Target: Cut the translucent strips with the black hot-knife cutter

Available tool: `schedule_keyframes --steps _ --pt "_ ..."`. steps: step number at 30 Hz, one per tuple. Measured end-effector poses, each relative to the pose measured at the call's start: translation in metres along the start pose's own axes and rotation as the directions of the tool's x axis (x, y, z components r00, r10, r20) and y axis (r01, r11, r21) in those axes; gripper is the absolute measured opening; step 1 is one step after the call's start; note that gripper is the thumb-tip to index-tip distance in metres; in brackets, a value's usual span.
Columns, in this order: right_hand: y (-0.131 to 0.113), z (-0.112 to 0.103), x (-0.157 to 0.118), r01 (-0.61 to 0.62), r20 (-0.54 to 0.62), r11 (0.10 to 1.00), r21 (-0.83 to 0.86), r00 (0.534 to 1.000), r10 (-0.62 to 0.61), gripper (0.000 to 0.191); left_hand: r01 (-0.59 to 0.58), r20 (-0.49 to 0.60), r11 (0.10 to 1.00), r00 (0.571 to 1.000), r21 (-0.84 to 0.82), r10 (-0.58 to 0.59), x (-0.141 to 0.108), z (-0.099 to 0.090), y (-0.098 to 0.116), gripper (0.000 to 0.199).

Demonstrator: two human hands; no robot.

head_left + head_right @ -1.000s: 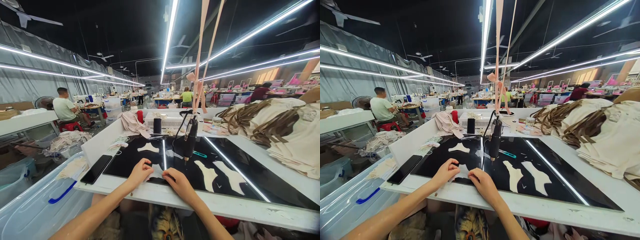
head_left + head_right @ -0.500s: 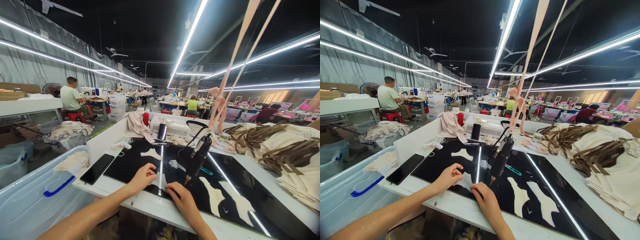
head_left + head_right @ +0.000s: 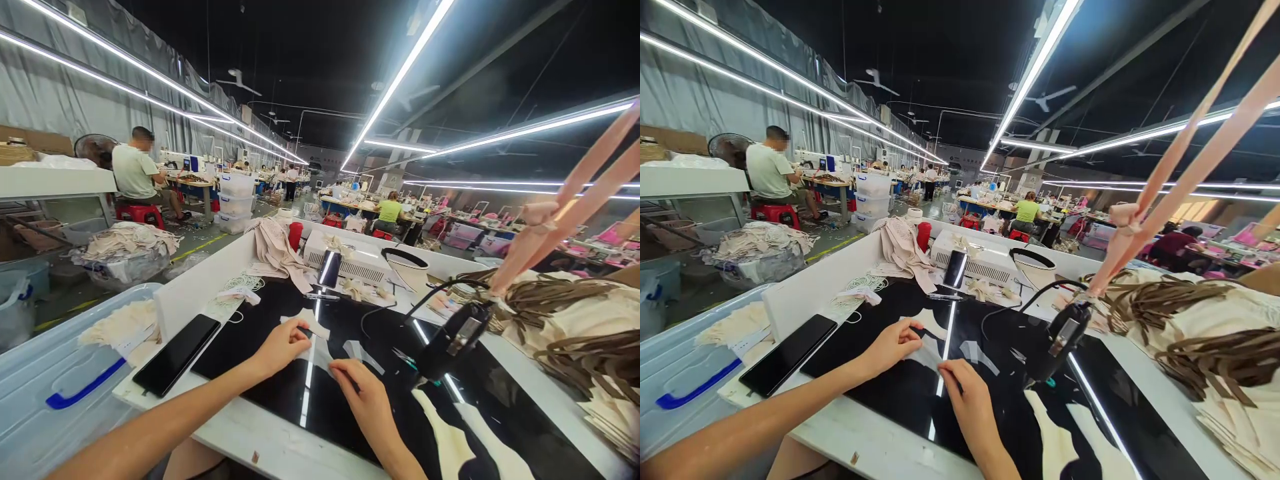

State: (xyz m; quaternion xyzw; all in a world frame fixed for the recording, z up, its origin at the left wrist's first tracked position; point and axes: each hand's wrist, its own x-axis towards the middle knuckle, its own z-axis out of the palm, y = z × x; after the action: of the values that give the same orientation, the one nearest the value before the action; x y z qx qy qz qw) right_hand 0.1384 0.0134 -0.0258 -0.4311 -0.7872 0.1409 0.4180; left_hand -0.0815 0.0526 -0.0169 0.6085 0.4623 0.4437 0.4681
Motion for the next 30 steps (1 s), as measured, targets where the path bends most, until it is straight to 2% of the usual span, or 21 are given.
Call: schedule_keyframes --steps 6,13,17,23,30 --pt "0.002 0.014 0.040 0.040 0.016 0.999 -0.003 0.999 -0.039 0.030 -0.036 -0.057 0.998 0.998 0.047 0.039 0.029 -0.023 0.001 0.035" --pt "0.010 0.022 0.068 0.011 0.037 1.000 -0.005 0.999 -0.011 0.030 -0.048 -0.084 0.990 0.995 0.132 0.059 0.055 -0.039 0.000 0.035" --pt "0.017 0.025 0.078 -0.011 0.024 0.999 -0.051 1.000 0.012 0.036 -0.067 -0.082 0.975 0.993 0.214 0.086 0.066 -0.041 -0.001 0.033" --pt "0.032 0.033 0.081 -0.042 0.002 0.984 -0.176 0.999 0.043 0.032 -0.117 -0.030 0.925 0.990 0.361 0.137 0.076 -0.036 -0.013 0.032" --pt "0.047 0.051 0.080 -0.080 0.008 0.947 -0.312 0.996 0.087 0.038 -0.115 0.014 0.853 0.992 0.509 0.125 0.082 -0.032 -0.024 0.033"
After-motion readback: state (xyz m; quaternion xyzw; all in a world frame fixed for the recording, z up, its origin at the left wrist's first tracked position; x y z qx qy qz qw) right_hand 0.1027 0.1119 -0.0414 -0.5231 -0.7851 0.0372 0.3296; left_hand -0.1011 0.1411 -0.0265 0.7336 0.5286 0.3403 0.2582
